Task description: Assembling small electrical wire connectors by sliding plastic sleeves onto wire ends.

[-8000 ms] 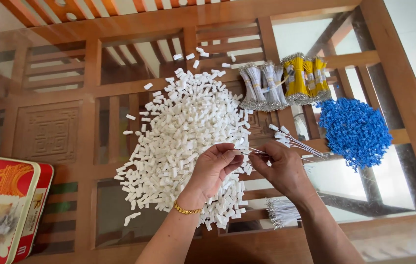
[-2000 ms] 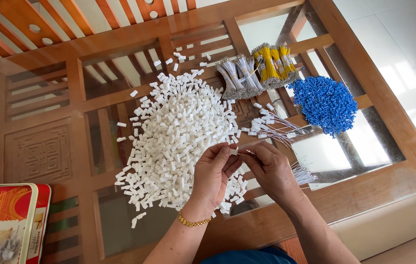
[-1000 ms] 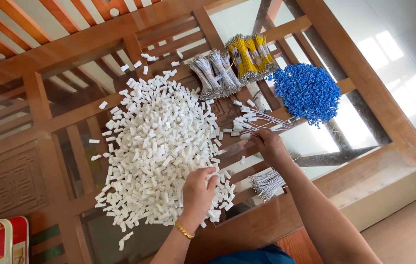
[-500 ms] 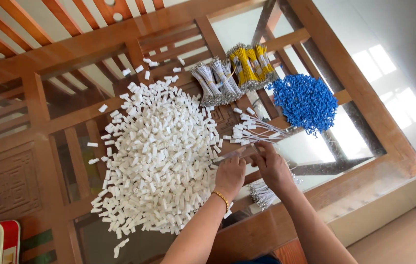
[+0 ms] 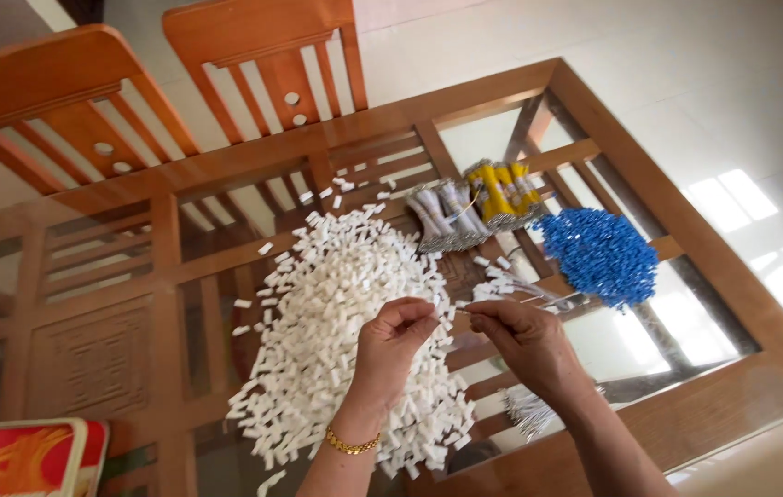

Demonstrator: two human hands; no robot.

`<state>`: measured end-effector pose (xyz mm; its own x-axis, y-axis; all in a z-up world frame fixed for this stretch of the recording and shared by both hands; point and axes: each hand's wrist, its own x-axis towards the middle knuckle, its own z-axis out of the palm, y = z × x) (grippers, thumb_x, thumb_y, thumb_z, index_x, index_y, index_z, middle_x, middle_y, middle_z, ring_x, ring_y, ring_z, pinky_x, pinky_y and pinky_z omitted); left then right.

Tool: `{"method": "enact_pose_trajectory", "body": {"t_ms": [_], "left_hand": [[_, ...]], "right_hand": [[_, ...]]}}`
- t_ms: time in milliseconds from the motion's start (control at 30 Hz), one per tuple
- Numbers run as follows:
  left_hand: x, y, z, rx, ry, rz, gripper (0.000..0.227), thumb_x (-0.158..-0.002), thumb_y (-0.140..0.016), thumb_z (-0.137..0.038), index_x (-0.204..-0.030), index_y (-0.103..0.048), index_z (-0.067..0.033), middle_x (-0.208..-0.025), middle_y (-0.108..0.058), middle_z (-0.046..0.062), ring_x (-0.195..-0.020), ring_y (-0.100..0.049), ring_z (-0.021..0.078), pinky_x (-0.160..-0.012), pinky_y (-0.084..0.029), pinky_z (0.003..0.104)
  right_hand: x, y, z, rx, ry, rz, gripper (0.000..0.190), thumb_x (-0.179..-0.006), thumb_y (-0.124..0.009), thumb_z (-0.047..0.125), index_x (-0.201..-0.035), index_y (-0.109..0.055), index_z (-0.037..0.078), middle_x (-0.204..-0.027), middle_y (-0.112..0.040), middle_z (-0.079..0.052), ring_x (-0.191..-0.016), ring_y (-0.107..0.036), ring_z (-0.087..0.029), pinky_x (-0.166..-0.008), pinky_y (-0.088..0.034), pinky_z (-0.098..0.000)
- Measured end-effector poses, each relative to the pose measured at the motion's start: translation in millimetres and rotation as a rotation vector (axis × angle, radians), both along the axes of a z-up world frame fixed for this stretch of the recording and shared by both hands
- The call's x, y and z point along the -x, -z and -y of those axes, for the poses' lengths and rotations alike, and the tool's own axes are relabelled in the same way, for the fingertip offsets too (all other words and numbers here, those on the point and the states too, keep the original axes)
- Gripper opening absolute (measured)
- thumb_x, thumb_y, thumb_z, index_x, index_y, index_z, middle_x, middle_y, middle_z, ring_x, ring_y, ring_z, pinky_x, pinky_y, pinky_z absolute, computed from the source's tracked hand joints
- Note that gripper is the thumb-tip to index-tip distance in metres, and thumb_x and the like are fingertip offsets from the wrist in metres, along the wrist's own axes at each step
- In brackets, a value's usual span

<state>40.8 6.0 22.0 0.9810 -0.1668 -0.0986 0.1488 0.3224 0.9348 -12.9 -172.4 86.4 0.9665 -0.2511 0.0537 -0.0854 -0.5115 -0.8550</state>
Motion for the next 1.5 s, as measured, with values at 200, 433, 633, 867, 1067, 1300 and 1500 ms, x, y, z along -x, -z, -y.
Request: {"method": "enact_pose_trajectory", "body": {"t_ms": [200,433,633,867,1067,1300,1500], "left_hand": [[28,-17,-17,0.328,0.153,-0.171,0.017,-0.094,-0.066,0.003,-0.109,-0.073,0.0049,-0.099,-0.075,0.014,-0.092,-0.069,0.0197,-0.092,-0.057,0.030],[31,-28,-15,0.470,0.162,-0.186,0.016,-0.091,-0.070,0.000,-0.107,-0.070,0.0032,-0.095,-0.074,0.016,-0.085,-0.069,0.0220,-0.087,-0.060,0.036],[34,-36,-13,0.436,0.180,-0.198,0.022,-0.091,-0.064,0.010,-0.113,-0.067,0.0058,-0.100,-0.071,0.017,-0.090,-0.071,0.0254,-0.089,-0.061,0.034],[37,-47,-14,0.305,0.232,-0.059,0.022,-0.092,-0.064,0.009,-0.113,-0.070,0.0034,-0.103,-0.075,0.015,-0.090,-0.071,0.0205,-0.090,-0.060,0.030],[33,-34,-8,0.245,0.182,-0.037,0.024,-0.094,-0.063,0.007,-0.117,-0.068,0.0034,-0.106,-0.073,0.016,-0.094,-0.070,0.0192,-0.091,-0.061,0.033],[37,-35,-3,0.173,0.166,-0.043,0.025,-0.093,-0.066,0.005,-0.118,-0.067,0.0038,-0.106,-0.072,0.019,-0.096,-0.071,0.0190,-0.092,-0.063,0.036],[30,-30,-1,0.164,0.152,-0.087,0.021,-0.094,-0.063,0.008,-0.114,-0.069,0.0043,-0.105,-0.073,0.022,-0.096,-0.073,0.0239,-0.090,-0.064,0.036]], "right_hand": [[16,-34,-22,0.257,-0.098,0.022,0.016,-0.084,-0.075,0.021,-0.096,-0.076,0.011,-0.075,-0.083,0.000,-0.057,-0.076,-0.010,-0.046,-0.058,-0.0238],[27,-42,-20,0.362,-0.114,0.134,0.007,-0.081,-0.077,0.015,-0.085,-0.077,0.010,-0.073,-0.080,0.001,-0.052,-0.070,-0.010,-0.045,-0.054,-0.0253],[26,-42,-14,0.433,-0.170,0.228,0.005,-0.078,-0.078,0.010,-0.081,-0.075,0.011,-0.074,-0.073,0.001,-0.055,-0.066,-0.009,-0.042,-0.053,-0.0223],[25,-43,-12,0.545,-0.214,0.231,0.005,-0.081,-0.078,0.016,-0.082,-0.075,0.013,-0.074,-0.070,0.002,-0.055,-0.062,-0.011,-0.047,-0.050,-0.0278],[23,-32,-10,0.409,-0.199,0.186,0.004,-0.087,-0.075,0.019,-0.088,-0.075,0.015,-0.075,-0.071,-0.001,-0.063,-0.068,-0.019,-0.056,-0.055,-0.0321],[22,-10,-4,0.497,-0.193,0.272,0.004,-0.087,-0.076,0.025,-0.089,-0.076,0.021,-0.073,-0.067,-0.001,-0.073,-0.070,-0.027,-0.068,-0.057,-0.0392],[18,-8,-13,0.327,-0.151,0.172,0.005,-0.090,-0.073,0.021,-0.092,-0.076,0.017,-0.079,-0.070,-0.004,-0.074,-0.071,-0.029,-0.068,-0.057,-0.0389]]}}
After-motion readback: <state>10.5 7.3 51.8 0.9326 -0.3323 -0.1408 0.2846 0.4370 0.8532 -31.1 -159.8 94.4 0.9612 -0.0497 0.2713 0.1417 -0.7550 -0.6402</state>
